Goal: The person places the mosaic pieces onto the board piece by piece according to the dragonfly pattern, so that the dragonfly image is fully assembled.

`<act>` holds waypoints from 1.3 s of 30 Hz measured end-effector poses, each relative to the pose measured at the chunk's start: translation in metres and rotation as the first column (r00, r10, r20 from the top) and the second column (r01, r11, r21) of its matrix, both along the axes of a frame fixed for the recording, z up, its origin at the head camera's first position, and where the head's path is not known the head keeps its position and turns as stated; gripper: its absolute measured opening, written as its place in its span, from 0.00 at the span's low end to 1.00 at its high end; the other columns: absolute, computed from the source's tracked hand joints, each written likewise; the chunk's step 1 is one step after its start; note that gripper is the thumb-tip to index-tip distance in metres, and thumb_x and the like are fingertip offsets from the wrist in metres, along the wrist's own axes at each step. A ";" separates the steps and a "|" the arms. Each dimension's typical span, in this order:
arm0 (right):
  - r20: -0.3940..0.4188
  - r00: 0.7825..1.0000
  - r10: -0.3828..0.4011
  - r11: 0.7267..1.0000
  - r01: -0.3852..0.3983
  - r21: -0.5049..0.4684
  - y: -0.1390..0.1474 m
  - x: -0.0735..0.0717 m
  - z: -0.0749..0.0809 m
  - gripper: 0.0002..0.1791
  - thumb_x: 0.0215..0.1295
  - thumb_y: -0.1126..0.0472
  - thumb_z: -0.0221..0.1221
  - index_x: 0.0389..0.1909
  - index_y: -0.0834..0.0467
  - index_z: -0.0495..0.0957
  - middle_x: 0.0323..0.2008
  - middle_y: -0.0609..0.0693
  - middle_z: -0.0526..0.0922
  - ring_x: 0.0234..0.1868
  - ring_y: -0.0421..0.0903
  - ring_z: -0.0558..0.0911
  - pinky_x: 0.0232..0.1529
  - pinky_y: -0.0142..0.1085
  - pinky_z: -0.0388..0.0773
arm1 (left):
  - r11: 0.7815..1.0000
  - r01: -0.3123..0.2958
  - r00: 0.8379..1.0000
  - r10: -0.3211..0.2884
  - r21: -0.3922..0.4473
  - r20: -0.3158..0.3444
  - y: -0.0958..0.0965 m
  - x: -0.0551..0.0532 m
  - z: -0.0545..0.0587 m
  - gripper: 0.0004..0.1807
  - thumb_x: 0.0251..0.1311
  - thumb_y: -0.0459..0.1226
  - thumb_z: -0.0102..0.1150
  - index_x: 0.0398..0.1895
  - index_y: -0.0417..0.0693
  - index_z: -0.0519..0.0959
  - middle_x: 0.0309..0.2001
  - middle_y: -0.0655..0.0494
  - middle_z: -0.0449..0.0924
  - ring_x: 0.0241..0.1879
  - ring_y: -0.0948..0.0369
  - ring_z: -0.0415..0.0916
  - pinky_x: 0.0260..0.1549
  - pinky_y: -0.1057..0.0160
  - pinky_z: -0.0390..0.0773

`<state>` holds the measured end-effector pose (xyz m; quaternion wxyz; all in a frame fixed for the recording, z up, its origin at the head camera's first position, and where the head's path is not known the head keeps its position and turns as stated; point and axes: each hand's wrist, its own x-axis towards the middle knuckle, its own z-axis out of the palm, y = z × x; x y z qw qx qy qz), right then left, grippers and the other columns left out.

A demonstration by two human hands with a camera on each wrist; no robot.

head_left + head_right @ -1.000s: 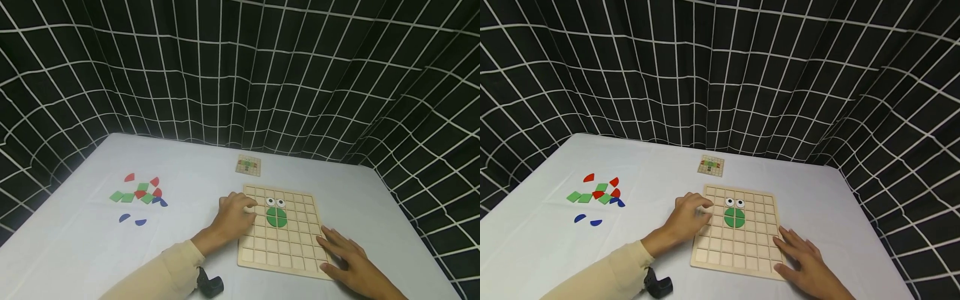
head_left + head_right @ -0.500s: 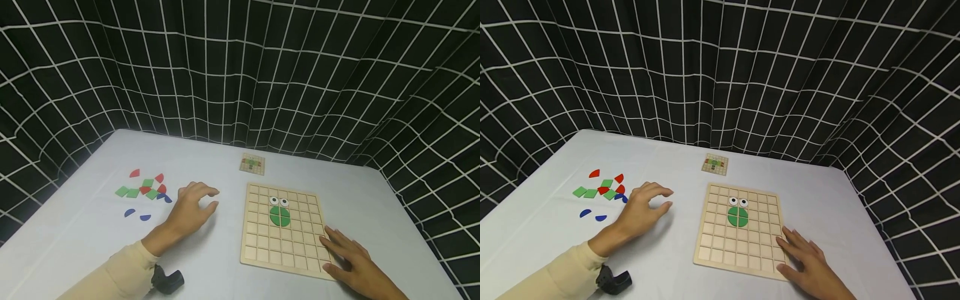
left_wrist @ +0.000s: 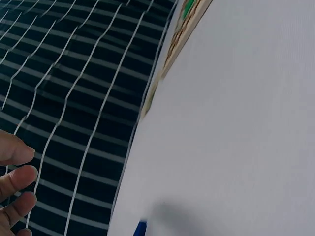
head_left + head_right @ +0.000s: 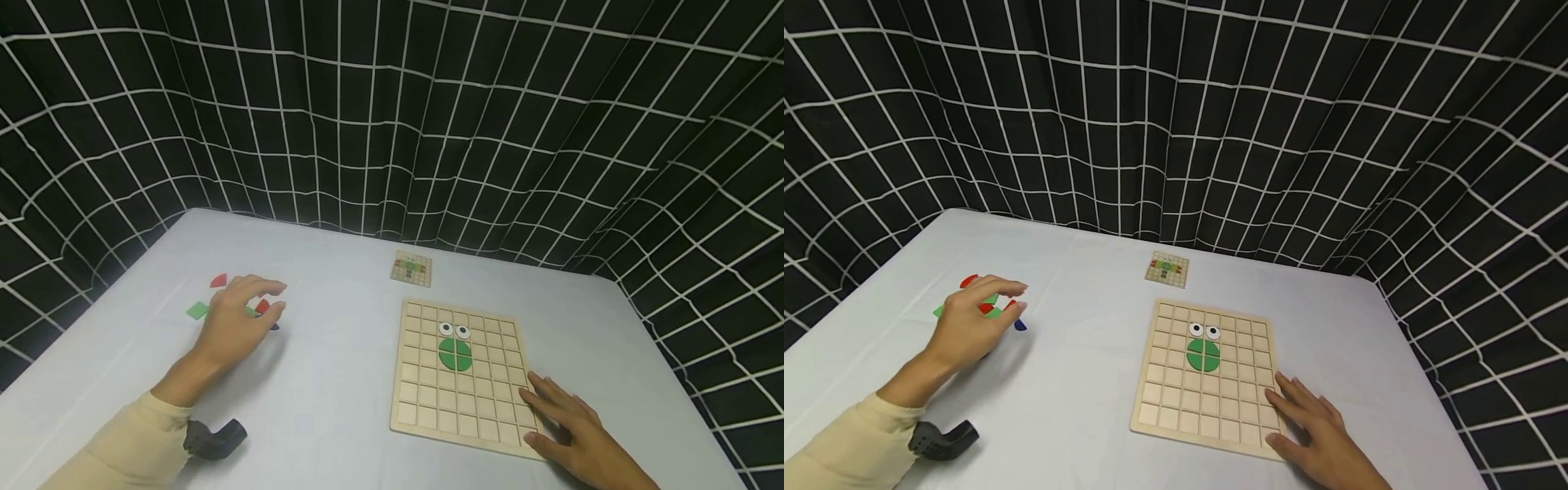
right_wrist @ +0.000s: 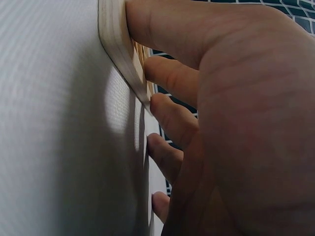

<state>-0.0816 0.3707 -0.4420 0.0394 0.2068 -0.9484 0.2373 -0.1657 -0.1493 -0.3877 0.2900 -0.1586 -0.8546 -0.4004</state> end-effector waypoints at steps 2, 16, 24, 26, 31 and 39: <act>0.003 1.000 -0.001 1.000 0.001 0.000 0.000 0.000 0.000 0.33 0.59 0.55 0.71 0.66 0.57 0.76 0.74 0.46 0.62 0.72 0.23 0.42 0.69 0.63 0.43 | 1.000 -0.028 0.999 0.028 0.008 0.029 -0.010 0.000 0.000 0.15 0.50 0.19 0.67 0.42 0.36 0.85 0.38 0.45 0.86 0.45 0.48 0.78 0.47 0.56 0.71; 0.027 1.000 -0.009 0.999 0.009 -0.032 0.000 0.002 -0.004 0.33 0.58 0.55 0.71 0.66 0.56 0.76 0.74 0.43 0.61 0.73 0.27 0.45 0.61 0.74 0.48 | 0.992 -0.043 0.908 0.087 -0.117 0.411 -0.061 -0.006 -0.018 0.16 0.62 0.29 0.61 0.53 0.40 0.83 0.54 0.36 0.80 0.63 0.34 0.63 0.58 0.30 0.61; 0.146 0.987 -0.064 0.997 0.071 -0.040 -0.005 0.004 0.000 0.35 0.58 0.50 0.71 0.66 0.56 0.76 0.73 0.58 0.64 0.73 0.67 0.56 0.60 0.75 0.46 | 0.978 0.035 0.866 0.072 -0.204 0.495 -0.074 -0.012 -0.039 0.24 0.60 0.28 0.61 0.62 0.43 0.79 0.59 0.37 0.75 0.65 0.34 0.59 0.56 0.25 0.56; 0.150 0.986 -0.070 0.996 0.076 -0.036 -0.006 0.005 0.001 0.35 0.58 0.49 0.70 0.66 0.55 0.76 0.73 0.58 0.64 0.76 0.58 0.54 0.62 0.74 0.46 | 0.977 0.042 0.862 0.071 -0.211 0.502 -0.076 -0.012 -0.042 0.26 0.59 0.29 0.60 0.63 0.44 0.78 0.59 0.37 0.75 0.65 0.35 0.59 0.56 0.25 0.54; 0.078 0.996 -0.036 0.999 0.038 -0.020 -0.005 0.004 0.000 0.34 0.59 0.52 0.70 0.66 0.56 0.76 0.72 0.57 0.65 0.73 0.26 0.44 0.65 0.70 0.47 | 0.973 0.027 0.857 0.096 -0.231 0.507 -0.076 -0.012 -0.048 0.26 0.59 0.32 0.63 0.64 0.44 0.77 0.59 0.35 0.73 0.63 0.35 0.58 0.52 0.31 0.53; 0.041 0.998 -0.040 0.999 0.039 0.024 -0.004 0.001 0.004 0.34 0.59 0.53 0.70 0.66 0.56 0.76 0.72 0.57 0.66 0.75 0.57 0.56 0.64 0.69 0.49 | 0.972 0.013 0.885 0.098 -0.234 0.455 -0.076 -0.014 -0.052 0.25 0.58 0.32 0.66 0.61 0.43 0.79 0.55 0.36 0.75 0.60 0.37 0.61 0.50 0.34 0.57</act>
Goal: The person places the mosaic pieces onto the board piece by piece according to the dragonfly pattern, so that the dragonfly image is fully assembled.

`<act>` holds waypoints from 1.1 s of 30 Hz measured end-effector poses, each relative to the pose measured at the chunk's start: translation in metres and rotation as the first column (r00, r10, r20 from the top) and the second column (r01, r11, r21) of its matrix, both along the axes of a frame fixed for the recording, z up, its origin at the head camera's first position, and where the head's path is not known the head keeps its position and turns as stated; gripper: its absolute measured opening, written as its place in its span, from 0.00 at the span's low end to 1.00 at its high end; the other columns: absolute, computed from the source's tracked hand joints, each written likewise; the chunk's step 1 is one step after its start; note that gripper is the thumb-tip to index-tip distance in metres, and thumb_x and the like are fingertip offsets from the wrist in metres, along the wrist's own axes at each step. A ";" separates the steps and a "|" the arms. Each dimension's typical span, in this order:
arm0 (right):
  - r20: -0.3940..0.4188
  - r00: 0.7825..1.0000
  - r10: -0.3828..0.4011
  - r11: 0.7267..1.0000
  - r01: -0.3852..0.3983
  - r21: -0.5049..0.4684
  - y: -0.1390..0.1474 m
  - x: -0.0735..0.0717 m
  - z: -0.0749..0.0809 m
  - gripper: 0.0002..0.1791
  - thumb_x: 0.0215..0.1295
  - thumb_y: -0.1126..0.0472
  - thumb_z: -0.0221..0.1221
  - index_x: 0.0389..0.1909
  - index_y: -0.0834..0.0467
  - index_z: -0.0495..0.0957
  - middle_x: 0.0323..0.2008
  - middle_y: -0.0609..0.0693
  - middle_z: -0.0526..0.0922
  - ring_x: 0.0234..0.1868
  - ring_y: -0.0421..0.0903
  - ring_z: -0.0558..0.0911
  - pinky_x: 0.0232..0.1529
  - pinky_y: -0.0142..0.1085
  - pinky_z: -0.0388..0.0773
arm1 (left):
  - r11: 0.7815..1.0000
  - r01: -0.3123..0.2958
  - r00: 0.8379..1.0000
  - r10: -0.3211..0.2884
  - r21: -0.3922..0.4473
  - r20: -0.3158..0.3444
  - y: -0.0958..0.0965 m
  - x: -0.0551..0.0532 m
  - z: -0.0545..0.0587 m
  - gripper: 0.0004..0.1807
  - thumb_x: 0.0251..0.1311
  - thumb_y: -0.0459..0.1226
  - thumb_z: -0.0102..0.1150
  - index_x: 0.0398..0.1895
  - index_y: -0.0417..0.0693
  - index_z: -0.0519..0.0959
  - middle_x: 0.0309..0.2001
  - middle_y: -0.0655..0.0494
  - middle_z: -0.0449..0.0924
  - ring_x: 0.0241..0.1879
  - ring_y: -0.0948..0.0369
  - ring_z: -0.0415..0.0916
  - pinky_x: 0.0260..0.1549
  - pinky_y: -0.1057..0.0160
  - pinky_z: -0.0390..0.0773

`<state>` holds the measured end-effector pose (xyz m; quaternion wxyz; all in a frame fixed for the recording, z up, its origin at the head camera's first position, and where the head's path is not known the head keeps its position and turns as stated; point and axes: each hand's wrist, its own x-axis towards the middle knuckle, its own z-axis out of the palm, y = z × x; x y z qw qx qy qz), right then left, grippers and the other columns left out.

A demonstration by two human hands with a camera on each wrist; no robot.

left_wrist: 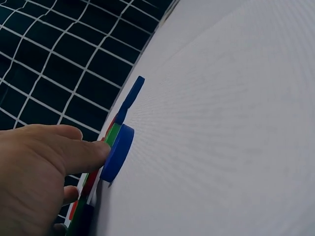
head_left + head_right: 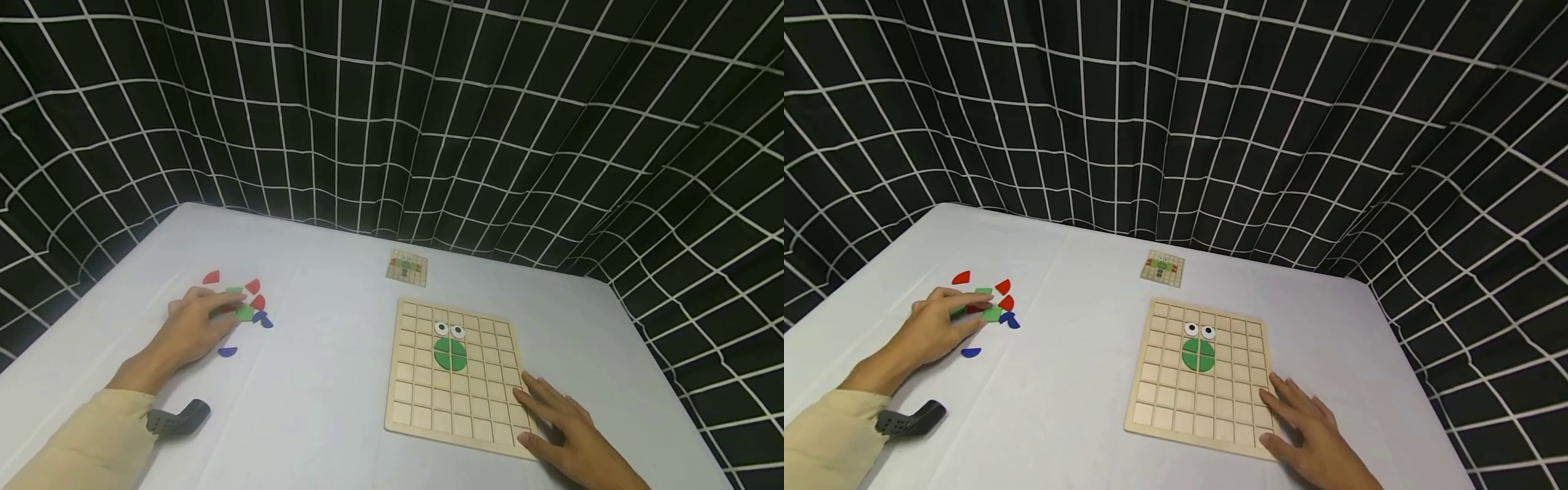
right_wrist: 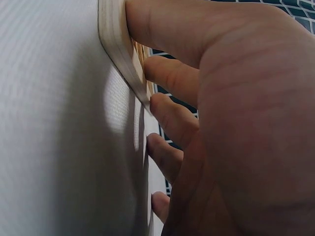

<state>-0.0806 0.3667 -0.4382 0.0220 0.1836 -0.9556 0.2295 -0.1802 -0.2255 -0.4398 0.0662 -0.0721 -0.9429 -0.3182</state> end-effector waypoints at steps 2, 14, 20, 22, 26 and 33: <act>0.012 1.000 -0.008 1.000 0.008 -0.001 -0.001 -0.001 0.002 0.33 0.58 0.52 0.70 0.66 0.56 0.76 0.72 0.58 0.66 0.72 0.67 0.59 0.63 0.70 0.50 | 1.000 0.009 1.000 -0.008 0.016 -0.022 0.001 0.000 0.001 0.24 0.58 0.30 0.66 0.60 0.42 0.80 0.54 0.37 0.77 0.59 0.39 0.63 0.51 0.33 0.56; 0.058 0.998 -0.028 0.999 0.029 -0.017 -0.002 -0.001 0.004 0.34 0.58 0.52 0.70 0.66 0.57 0.76 0.72 0.61 0.65 0.72 0.67 0.58 0.63 0.72 0.47 | 0.998 0.031 0.991 -0.023 0.063 -0.132 0.014 0.005 0.019 0.23 0.56 0.28 0.69 0.57 0.35 0.80 0.54 0.36 0.80 0.59 0.38 0.72 0.56 0.36 0.70; 0.089 0.995 -0.037 0.999 0.039 -0.023 -0.004 -0.002 0.008 0.35 0.58 0.51 0.71 0.65 0.58 0.76 0.72 0.62 0.64 0.70 0.74 0.58 0.60 0.74 0.48 | 0.993 0.082 0.949 -0.050 0.090 -0.310 0.028 0.011 0.032 0.21 0.49 0.25 0.72 0.50 0.36 0.84 0.45 0.44 0.86 0.40 0.48 0.84 0.46 0.61 0.78; 0.079 0.996 -0.034 0.999 0.036 -0.022 -0.003 -0.001 0.007 0.35 0.58 0.51 0.71 0.65 0.58 0.76 0.72 0.62 0.64 0.72 0.70 0.58 0.61 0.73 0.48 | 0.990 0.107 0.929 -0.066 0.093 -0.365 0.033 0.012 0.036 0.21 0.47 0.24 0.73 0.48 0.37 0.85 0.41 0.48 0.87 0.37 0.52 0.84 0.42 0.72 0.75; 0.033 0.999 -0.012 1.000 0.013 -0.024 -0.001 0.000 0.003 0.34 0.58 0.53 0.71 0.65 0.57 0.76 0.72 0.59 0.65 0.77 0.40 0.48 0.63 0.72 0.49 | 0.985 0.155 0.889 -0.102 0.083 -0.447 0.042 0.013 0.042 0.21 0.43 0.23 0.75 0.45 0.38 0.86 0.37 0.52 0.87 0.35 0.54 0.84 0.38 0.77 0.72; -0.006 1.000 0.020 0.999 -0.020 -0.031 0.000 0.000 -0.001 0.33 0.59 0.54 0.70 0.66 0.57 0.75 0.73 0.56 0.65 0.71 0.20 0.41 0.69 0.65 0.42 | 0.968 0.218 0.860 -0.132 0.122 -0.492 0.059 0.009 0.046 0.22 0.42 0.20 0.73 0.45 0.39 0.87 0.34 0.57 0.86 0.36 0.57 0.84 0.43 0.79 0.70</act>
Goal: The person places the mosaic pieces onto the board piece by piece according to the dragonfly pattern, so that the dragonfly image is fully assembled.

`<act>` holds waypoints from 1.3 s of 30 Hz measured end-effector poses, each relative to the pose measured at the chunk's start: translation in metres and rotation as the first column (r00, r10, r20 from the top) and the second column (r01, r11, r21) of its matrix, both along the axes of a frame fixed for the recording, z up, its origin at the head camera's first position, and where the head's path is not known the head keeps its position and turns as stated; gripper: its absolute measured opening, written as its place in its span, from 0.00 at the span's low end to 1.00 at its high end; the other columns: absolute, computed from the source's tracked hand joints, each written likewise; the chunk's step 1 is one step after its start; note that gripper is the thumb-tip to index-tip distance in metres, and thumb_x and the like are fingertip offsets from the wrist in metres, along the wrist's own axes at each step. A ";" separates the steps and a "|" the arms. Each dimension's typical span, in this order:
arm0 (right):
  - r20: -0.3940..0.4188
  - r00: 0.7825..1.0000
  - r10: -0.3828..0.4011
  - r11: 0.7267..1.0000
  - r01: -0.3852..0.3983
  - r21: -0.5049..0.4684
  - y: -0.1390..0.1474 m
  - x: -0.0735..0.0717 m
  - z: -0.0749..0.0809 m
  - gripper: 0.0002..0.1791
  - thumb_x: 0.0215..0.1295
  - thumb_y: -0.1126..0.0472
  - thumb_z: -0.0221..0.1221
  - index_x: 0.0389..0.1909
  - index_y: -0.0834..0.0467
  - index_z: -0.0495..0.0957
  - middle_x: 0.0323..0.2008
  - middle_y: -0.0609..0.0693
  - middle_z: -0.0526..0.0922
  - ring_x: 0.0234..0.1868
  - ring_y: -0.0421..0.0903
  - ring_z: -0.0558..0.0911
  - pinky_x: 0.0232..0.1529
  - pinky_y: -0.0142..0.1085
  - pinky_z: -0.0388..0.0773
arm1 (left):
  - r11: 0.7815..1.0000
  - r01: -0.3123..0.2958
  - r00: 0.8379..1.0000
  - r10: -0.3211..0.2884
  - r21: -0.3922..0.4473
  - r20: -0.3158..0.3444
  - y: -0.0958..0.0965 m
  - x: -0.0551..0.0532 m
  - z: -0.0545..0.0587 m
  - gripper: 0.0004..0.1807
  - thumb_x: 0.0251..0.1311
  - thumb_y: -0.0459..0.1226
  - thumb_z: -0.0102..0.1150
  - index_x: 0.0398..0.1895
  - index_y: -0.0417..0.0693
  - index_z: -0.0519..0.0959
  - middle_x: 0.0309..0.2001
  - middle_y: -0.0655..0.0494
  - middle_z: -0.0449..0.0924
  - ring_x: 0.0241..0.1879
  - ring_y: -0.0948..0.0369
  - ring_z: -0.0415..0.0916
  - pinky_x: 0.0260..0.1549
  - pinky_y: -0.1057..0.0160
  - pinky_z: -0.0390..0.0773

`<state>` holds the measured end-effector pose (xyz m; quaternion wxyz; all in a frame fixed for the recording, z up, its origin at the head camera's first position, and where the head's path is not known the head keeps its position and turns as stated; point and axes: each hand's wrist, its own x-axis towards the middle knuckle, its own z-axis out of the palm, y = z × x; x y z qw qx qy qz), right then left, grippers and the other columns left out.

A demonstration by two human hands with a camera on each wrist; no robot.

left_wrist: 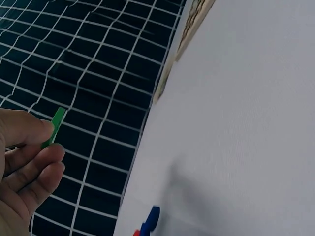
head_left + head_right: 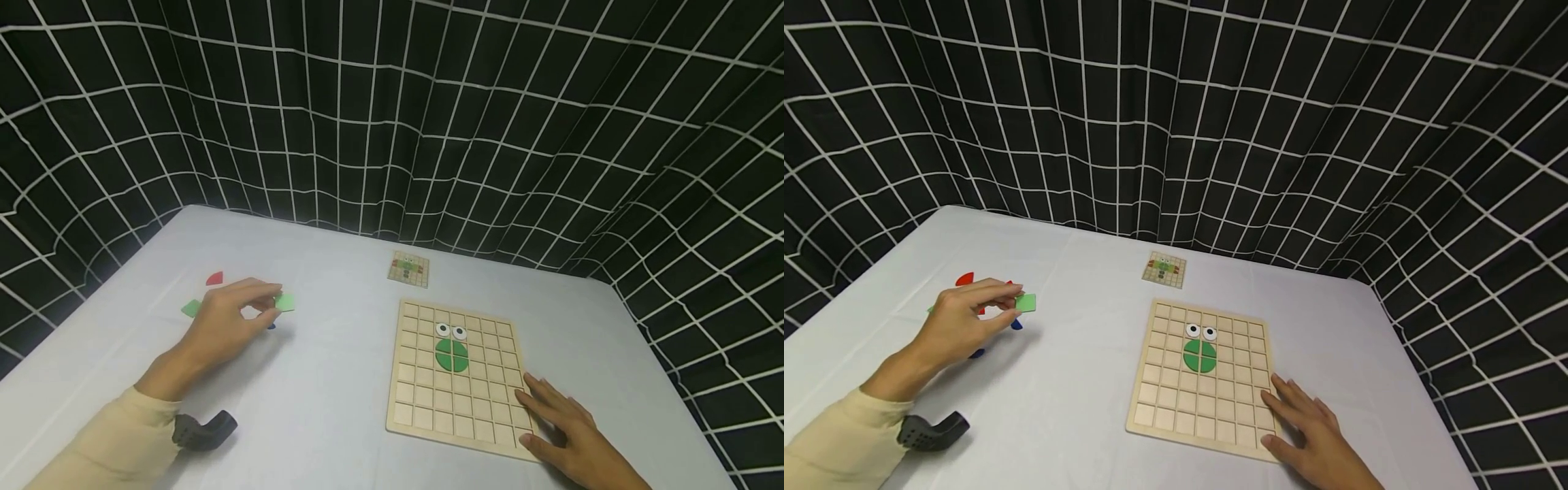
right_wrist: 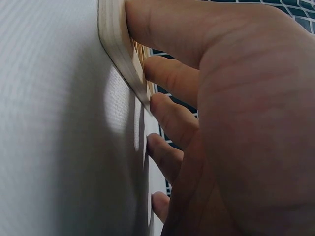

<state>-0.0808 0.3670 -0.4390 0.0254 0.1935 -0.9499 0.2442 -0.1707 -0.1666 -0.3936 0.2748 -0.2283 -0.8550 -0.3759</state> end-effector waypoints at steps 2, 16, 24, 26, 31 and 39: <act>-0.006 1.000 0.003 1.000 -0.003 0.000 0.000 0.000 0.000 0.33 0.59 0.54 0.70 0.66 0.58 0.75 0.73 0.57 0.65 0.71 0.21 0.42 0.70 0.63 0.41 | 0.999 0.026 1.000 -0.026 0.021 -0.006 0.006 -0.002 0.001 0.22 0.42 0.19 0.73 0.45 0.38 0.87 0.36 0.57 0.86 0.33 0.59 0.83 0.41 0.79 0.72; -0.029 1.000 -0.001 1.000 0.001 0.016 0.002 -0.001 -0.003 0.33 0.58 0.53 0.71 0.65 0.55 0.77 0.73 0.49 0.64 0.71 0.20 0.43 0.72 0.57 0.43 | 0.980 0.167 0.984 -0.159 0.104 -0.082 0.062 -0.013 -0.002 0.20 0.41 0.18 0.73 0.42 0.35 0.86 0.36 0.52 0.86 0.31 0.61 0.83 0.40 0.65 0.80; -0.009 1.000 -0.007 1.000 0.007 -0.001 0.001 0.000 -0.002 0.33 0.58 0.53 0.71 0.65 0.55 0.77 0.73 0.51 0.65 0.71 0.22 0.44 0.66 0.69 0.46 | 0.958 0.244 0.969 -0.246 0.151 -0.005 0.101 -0.016 -0.008 0.18 0.45 0.20 0.72 0.43 0.32 0.85 0.37 0.49 0.86 0.32 0.61 0.83 0.40 0.58 0.83; 0.002 1.000 -0.011 1.000 0.011 0.001 0.001 0.000 -0.002 0.33 0.59 0.52 0.70 0.65 0.55 0.76 0.73 0.52 0.65 0.71 0.22 0.44 0.71 0.62 0.42 | 0.954 0.252 0.965 -0.261 0.163 0.030 0.111 -0.016 -0.010 0.18 0.46 0.20 0.71 0.44 0.32 0.85 0.38 0.49 0.86 0.32 0.61 0.83 0.40 0.61 0.83; 0.007 1.000 -0.021 1.000 0.020 0.017 0.000 0.001 -0.001 0.33 0.59 0.51 0.70 0.66 0.55 0.76 0.72 0.58 0.66 0.71 0.19 0.42 0.74 0.51 0.37 | 0.941 0.282 0.948 -0.303 0.186 0.100 0.135 -0.016 -0.012 0.17 0.48 0.20 0.70 0.44 0.31 0.84 0.38 0.49 0.85 0.33 0.61 0.82 0.40 0.65 0.82; -0.001 1.000 -0.012 1.000 0.012 0.013 0.000 0.001 -0.001 0.33 0.59 0.53 0.70 0.65 0.57 0.76 0.72 0.59 0.66 0.71 0.19 0.43 0.73 0.38 0.34 | 0.934 0.294 0.909 -0.338 0.203 0.243 0.166 -0.020 -0.022 0.17 0.53 0.22 0.67 0.48 0.30 0.83 0.39 0.51 0.84 0.35 0.61 0.81 0.40 0.67 0.81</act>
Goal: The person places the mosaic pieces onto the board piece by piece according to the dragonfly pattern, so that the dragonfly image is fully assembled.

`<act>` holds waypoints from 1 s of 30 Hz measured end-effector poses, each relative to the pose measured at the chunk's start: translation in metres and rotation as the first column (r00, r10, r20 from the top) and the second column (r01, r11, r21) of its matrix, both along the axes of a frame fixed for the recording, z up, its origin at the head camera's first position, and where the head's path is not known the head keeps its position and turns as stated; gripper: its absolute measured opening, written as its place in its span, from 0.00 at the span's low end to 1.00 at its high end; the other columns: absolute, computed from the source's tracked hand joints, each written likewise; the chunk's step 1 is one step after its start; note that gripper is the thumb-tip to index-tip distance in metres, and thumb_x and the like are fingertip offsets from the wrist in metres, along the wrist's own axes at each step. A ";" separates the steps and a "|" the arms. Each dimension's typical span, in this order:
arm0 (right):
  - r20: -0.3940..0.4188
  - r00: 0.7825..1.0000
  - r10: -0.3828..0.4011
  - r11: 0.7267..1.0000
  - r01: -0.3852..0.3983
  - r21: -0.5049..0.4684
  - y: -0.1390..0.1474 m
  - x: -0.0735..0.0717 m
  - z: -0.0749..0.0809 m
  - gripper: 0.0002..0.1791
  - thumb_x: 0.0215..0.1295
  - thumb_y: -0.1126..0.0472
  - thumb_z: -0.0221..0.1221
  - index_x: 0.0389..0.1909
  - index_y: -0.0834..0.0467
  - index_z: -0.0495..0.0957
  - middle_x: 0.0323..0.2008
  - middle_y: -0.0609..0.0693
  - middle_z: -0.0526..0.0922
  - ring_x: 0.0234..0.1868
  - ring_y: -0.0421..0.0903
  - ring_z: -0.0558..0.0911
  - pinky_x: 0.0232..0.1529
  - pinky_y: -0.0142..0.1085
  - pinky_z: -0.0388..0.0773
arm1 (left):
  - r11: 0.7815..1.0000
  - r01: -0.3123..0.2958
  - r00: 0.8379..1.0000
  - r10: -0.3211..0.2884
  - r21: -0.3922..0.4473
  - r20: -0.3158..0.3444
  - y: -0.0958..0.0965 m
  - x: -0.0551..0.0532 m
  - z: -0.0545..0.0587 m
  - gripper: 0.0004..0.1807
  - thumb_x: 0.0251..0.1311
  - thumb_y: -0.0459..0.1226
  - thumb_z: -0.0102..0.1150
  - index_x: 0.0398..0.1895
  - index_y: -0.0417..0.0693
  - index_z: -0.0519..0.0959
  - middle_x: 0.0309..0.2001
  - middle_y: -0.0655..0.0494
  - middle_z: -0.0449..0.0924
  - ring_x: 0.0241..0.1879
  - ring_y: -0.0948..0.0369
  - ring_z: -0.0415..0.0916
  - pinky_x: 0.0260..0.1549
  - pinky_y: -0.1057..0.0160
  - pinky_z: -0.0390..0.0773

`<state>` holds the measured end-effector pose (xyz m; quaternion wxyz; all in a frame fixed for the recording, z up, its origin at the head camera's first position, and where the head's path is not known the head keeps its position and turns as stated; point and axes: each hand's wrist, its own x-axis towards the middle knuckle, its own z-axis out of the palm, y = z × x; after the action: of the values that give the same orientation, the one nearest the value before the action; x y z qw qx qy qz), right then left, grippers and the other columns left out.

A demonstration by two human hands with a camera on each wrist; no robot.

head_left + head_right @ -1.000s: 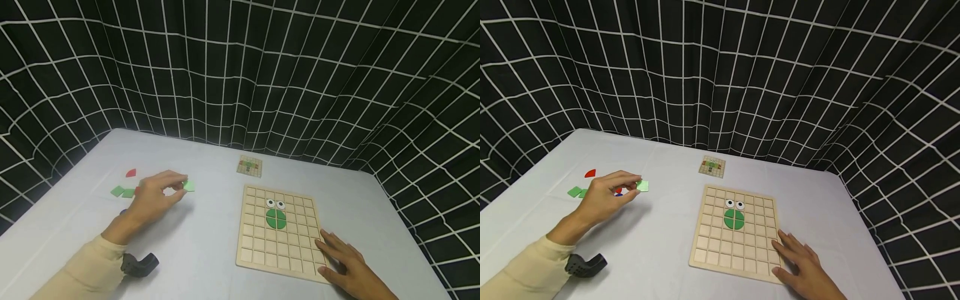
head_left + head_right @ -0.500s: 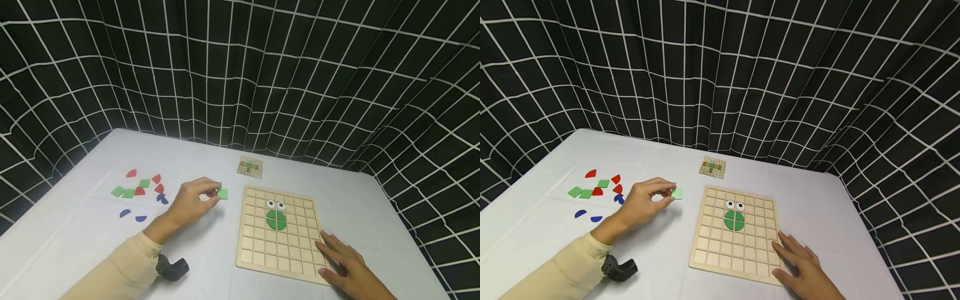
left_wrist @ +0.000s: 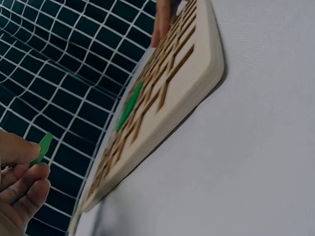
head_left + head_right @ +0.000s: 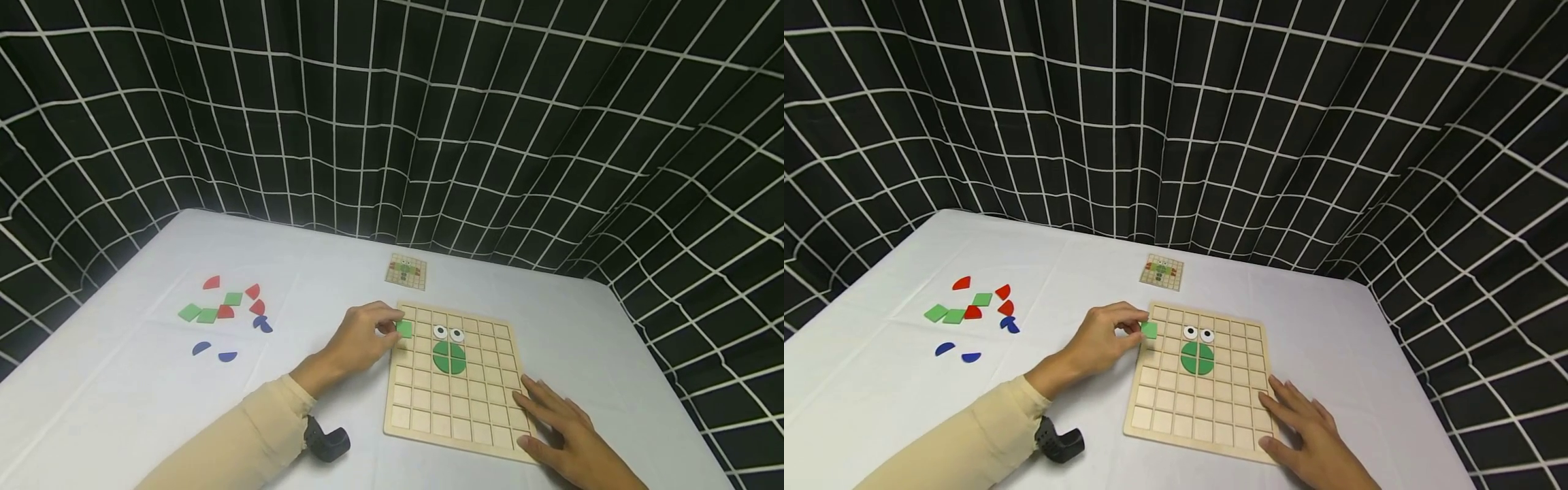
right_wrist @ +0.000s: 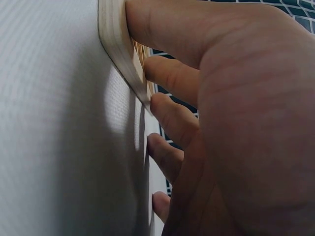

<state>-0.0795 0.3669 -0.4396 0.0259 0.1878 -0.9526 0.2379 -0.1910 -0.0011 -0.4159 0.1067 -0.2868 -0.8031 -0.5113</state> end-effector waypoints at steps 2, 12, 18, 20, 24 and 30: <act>0.001 1.000 0.004 1.000 -0.004 -0.004 0.000 0.000 0.000 0.33 0.59 0.53 0.70 0.65 0.57 0.76 0.72 0.59 0.66 0.71 0.20 0.43 0.73 0.40 0.34 | 1.000 0.007 1.000 -0.007 -0.010 0.027 0.005 -0.001 -0.003 0.17 0.53 0.23 0.68 0.48 0.30 0.82 0.39 0.51 0.84 0.35 0.61 0.81 0.39 0.66 0.81; -0.001 1.000 -0.002 1.000 0.002 0.007 0.002 0.000 0.000 0.34 0.58 0.52 0.71 0.65 0.57 0.76 0.72 0.59 0.66 0.71 0.20 0.43 0.74 0.45 0.37 | 0.998 0.026 0.996 -0.021 -0.065 0.083 0.023 -0.007 -0.014 0.16 0.55 0.25 0.67 0.48 0.32 0.83 0.38 0.52 0.83 0.35 0.63 0.80 0.37 0.69 0.80; -0.016 1.000 0.012 1.000 -0.012 0.004 0.003 0.000 -0.001 0.33 0.58 0.53 0.71 0.65 0.57 0.76 0.72 0.58 0.66 0.72 0.21 0.43 0.73 0.43 0.37 | 0.996 0.040 0.992 -0.030 -0.081 0.124 0.029 -0.009 -0.019 0.16 0.56 0.25 0.66 0.49 0.32 0.83 0.39 0.51 0.83 0.34 0.65 0.79 0.36 0.71 0.79; -0.023 1.000 0.015 1.000 -0.015 0.006 0.003 -0.001 -0.001 0.33 0.58 0.53 0.71 0.65 0.57 0.76 0.72 0.58 0.66 0.72 0.22 0.44 0.73 0.41 0.37 | 0.995 0.043 0.990 -0.030 -0.091 0.138 0.030 -0.009 -0.019 0.16 0.57 0.25 0.66 0.50 0.32 0.82 0.39 0.51 0.83 0.35 0.65 0.79 0.36 0.71 0.79; -0.036 0.999 0.019 1.000 -0.018 0.013 0.003 -0.001 -0.001 0.33 0.58 0.53 0.71 0.65 0.56 0.76 0.72 0.57 0.67 0.72 0.22 0.44 0.72 0.36 0.35 | 0.991 0.048 0.988 -0.028 -0.127 0.153 0.033 -0.010 -0.021 0.16 0.58 0.25 0.65 0.51 0.33 0.82 0.42 0.49 0.83 0.38 0.63 0.79 0.39 0.70 0.79; -0.038 0.999 0.012 1.000 -0.011 0.028 0.001 0.000 0.001 0.33 0.58 0.52 0.71 0.65 0.57 0.77 0.71 0.57 0.67 0.72 0.21 0.43 0.70 0.29 0.33 | 0.981 0.050 0.990 -0.025 -0.187 0.137 0.038 -0.012 -0.025 0.16 0.57 0.27 0.65 0.50 0.37 0.84 0.45 0.51 0.85 0.45 0.60 0.78 0.51 0.60 0.77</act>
<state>-0.0795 0.3679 -0.4386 0.0403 0.1983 -0.9540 0.2212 -0.2033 0.0372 -0.4405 0.0151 -0.2759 -0.8481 -0.4521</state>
